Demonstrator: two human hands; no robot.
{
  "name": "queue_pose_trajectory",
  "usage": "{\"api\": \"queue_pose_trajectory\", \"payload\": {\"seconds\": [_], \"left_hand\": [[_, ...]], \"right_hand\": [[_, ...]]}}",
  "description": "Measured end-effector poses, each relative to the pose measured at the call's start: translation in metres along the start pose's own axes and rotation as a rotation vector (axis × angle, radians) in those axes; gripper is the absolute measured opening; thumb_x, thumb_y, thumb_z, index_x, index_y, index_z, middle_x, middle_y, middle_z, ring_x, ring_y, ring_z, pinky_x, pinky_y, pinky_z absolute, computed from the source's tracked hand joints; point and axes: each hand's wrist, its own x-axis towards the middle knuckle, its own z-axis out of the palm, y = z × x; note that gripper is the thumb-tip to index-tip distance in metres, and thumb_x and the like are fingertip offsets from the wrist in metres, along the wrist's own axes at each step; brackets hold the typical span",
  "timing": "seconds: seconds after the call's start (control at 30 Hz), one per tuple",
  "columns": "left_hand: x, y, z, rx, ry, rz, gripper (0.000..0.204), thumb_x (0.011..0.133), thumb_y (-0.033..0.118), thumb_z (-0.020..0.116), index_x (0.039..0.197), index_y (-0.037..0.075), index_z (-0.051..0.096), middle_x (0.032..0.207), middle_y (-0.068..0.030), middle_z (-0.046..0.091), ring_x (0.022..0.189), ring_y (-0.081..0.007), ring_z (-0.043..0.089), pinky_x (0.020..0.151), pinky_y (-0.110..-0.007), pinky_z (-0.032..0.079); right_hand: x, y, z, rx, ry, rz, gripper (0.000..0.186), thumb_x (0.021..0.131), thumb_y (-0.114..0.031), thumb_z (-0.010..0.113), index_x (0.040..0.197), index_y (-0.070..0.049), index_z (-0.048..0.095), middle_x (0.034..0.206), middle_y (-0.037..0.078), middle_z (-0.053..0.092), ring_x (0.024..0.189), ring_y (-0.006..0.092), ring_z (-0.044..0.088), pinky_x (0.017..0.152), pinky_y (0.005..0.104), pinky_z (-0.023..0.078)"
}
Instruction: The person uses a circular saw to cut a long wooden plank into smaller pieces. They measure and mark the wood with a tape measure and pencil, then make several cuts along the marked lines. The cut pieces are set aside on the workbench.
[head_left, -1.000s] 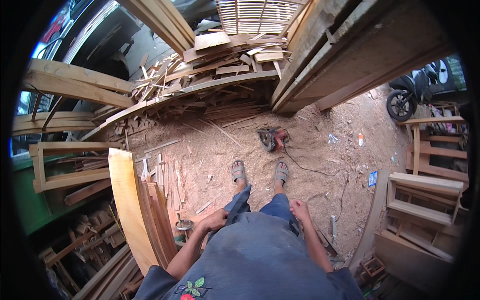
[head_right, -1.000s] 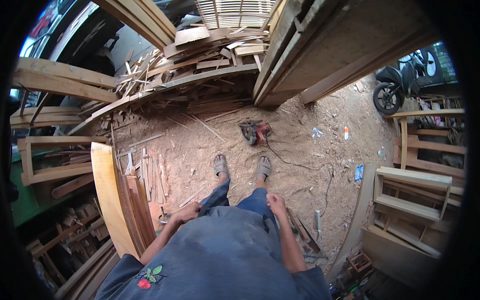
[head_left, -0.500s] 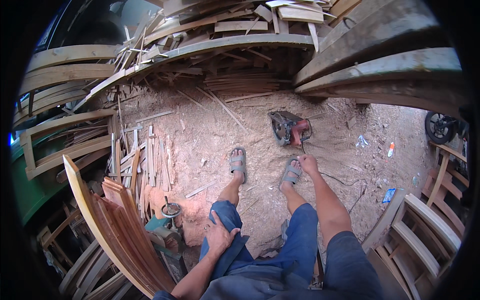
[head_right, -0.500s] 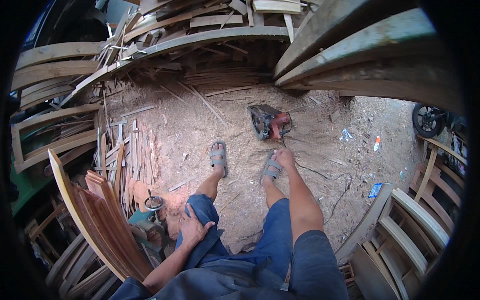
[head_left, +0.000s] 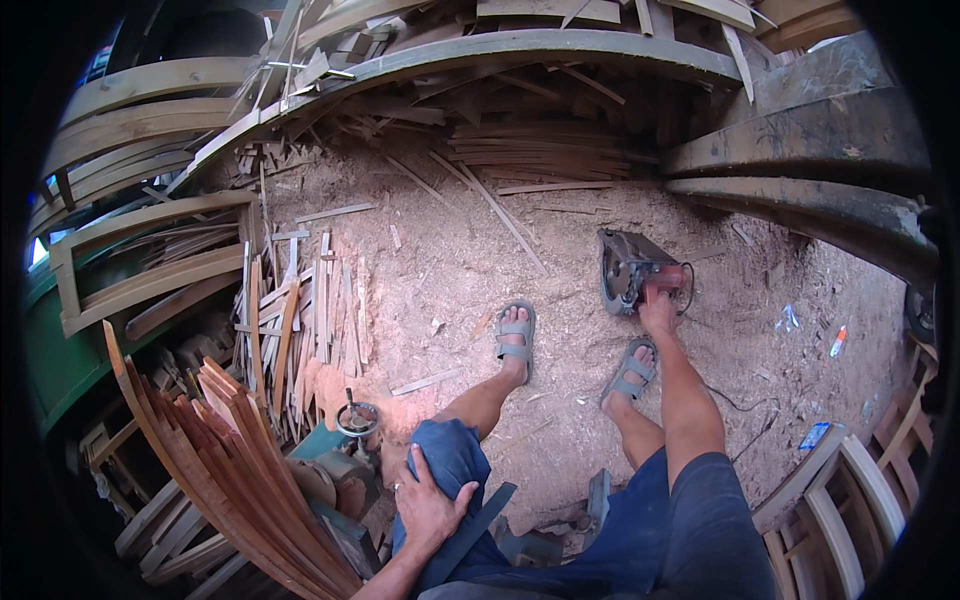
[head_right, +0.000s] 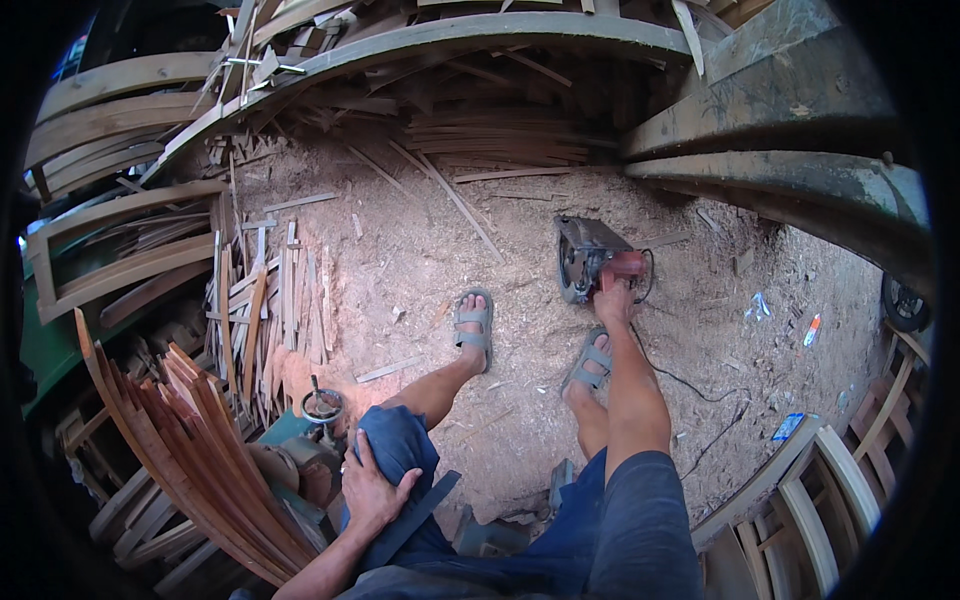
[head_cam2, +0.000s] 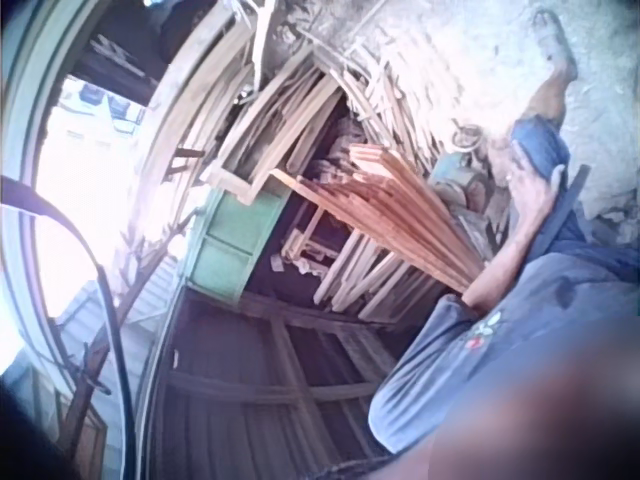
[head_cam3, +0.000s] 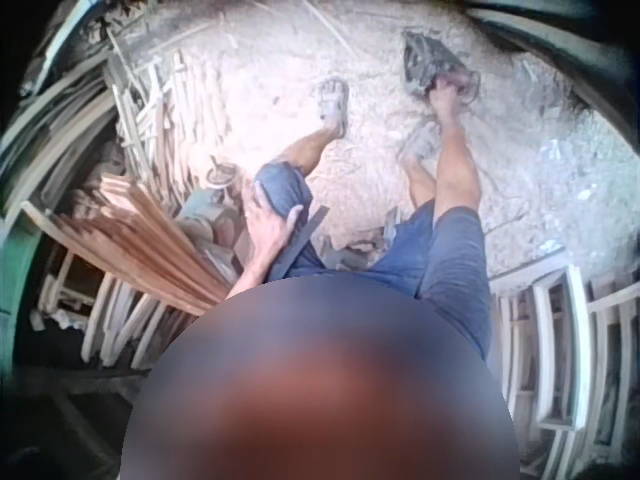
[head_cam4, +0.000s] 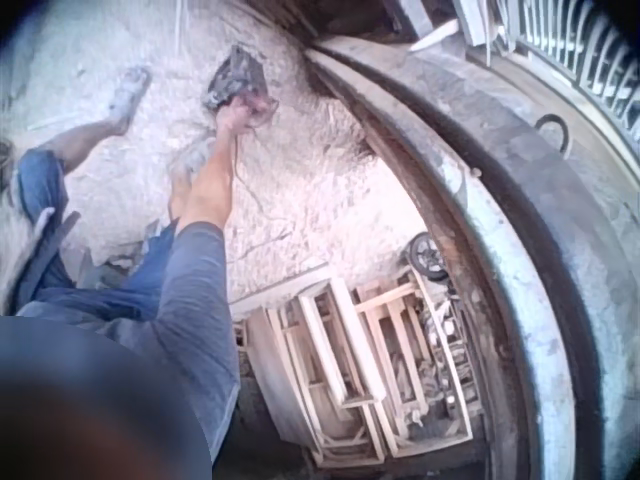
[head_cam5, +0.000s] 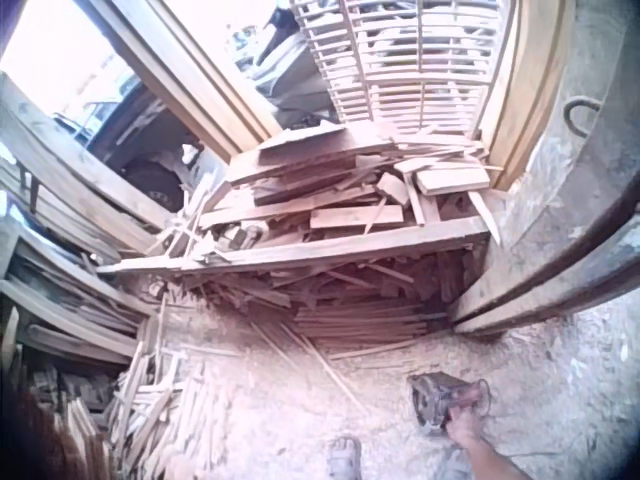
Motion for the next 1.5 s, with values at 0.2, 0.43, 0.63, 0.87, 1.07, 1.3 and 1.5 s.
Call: {"api": "queue_pose_trajectory", "payload": {"seconds": [0.2,0.43,0.63,0.87,1.07,1.3,1.5], "left_hand": [[-0.006,0.002,-0.007,0.001,0.006,0.089,0.123,0.082,0.067,0.079,0.166,-0.003,0.023,0.144,-0.0342,0.047,0.124,-0.0528,0.057,0.107,-0.057,0.048],[-0.020,-0.016,0.013,-0.174,-0.039,0.156,0.111,0.088,0.068,0.073,0.164,-0.002,0.032,0.142,-0.0330,0.051,0.130,-0.0513,0.054,0.112,-0.057,0.044],[-0.020,-0.027,0.004,-0.806,-0.096,0.292,0.084,0.100,0.063,0.064,0.150,-0.003,0.050,0.131,-0.0244,0.066,0.120,-0.0385,0.066,0.103,-0.053,0.054],[-0.092,0.006,-0.066,-1.745,-0.831,0.111,0.054,0.102,0.038,0.074,0.140,0.002,0.060,0.129,-0.0143,0.072,0.119,-0.0260,0.071,0.102,-0.047,0.060],[-0.140,0.003,-0.123,-1.893,-0.791,0.267,0.050,0.096,0.003,0.075,0.142,0.000,0.056,0.129,-0.0149,0.071,0.116,-0.0268,0.072,0.106,-0.044,0.059],[-0.172,-0.032,-0.182,-1.744,-0.418,0.496,0.055,0.087,-0.005,0.080,0.138,-0.003,0.057,0.125,-0.0169,0.072,0.111,-0.0267,0.073,0.099,-0.041,0.063],[-0.167,-0.069,-0.178,-1.643,-0.214,0.405,0.064,0.082,-0.005,0.082,0.138,-0.006,0.052,0.126,-0.0195,0.069,0.108,-0.0308,0.073,0.096,-0.044,0.064]], "right_hand": [[-0.052,-0.040,-0.003,0.169,-0.063,0.098,0.051,0.080,-0.037,0.078,0.112,0.003,0.074,0.124,0.030,0.073,0.123,0.0434,0.069,0.108,0.0537,0.051],[-0.232,0.002,-0.043,0.590,-0.231,-0.001,0.048,0.082,-0.029,0.082,0.110,0.008,0.076,0.111,0.020,0.077,0.104,0.0311,0.073,0.091,0.0424,0.055],[-0.414,0.023,-0.132,0.984,-0.415,-0.001,0.020,0.085,-0.016,0.082,0.095,0.001,0.075,0.089,0.003,0.071,0.081,0.0124,0.063,0.074,0.0304,0.048],[-0.523,0.033,-0.233,0.951,-0.535,-0.172,0.022,0.090,-0.008,0.077,0.110,0.002,0.077,0.096,0.001,0.073,0.088,0.0092,0.065,0.083,0.0258,0.050],[-0.555,0.028,-0.267,1.007,-0.500,-0.354,0.032,0.089,-0.017,0.081,0.114,0.003,0.075,0.094,0.001,0.070,0.085,0.0096,0.062,0.079,0.0271,0.050],[-0.597,0.020,-0.322,0.724,-0.463,-0.681,0.033,0.094,-0.024,0.079,0.115,0.001,0.073,0.094,0.004,0.073,0.087,0.0115,0.067,0.078,0.0279,0.054],[-0.598,-0.019,-0.293,0.824,-0.745,-0.493,0.027,0.103,-0.028,0.071,0.099,-0.002,0.074,0.084,0.002,0.073,0.070,0.0089,0.065,0.063,0.0275,0.052]]}}
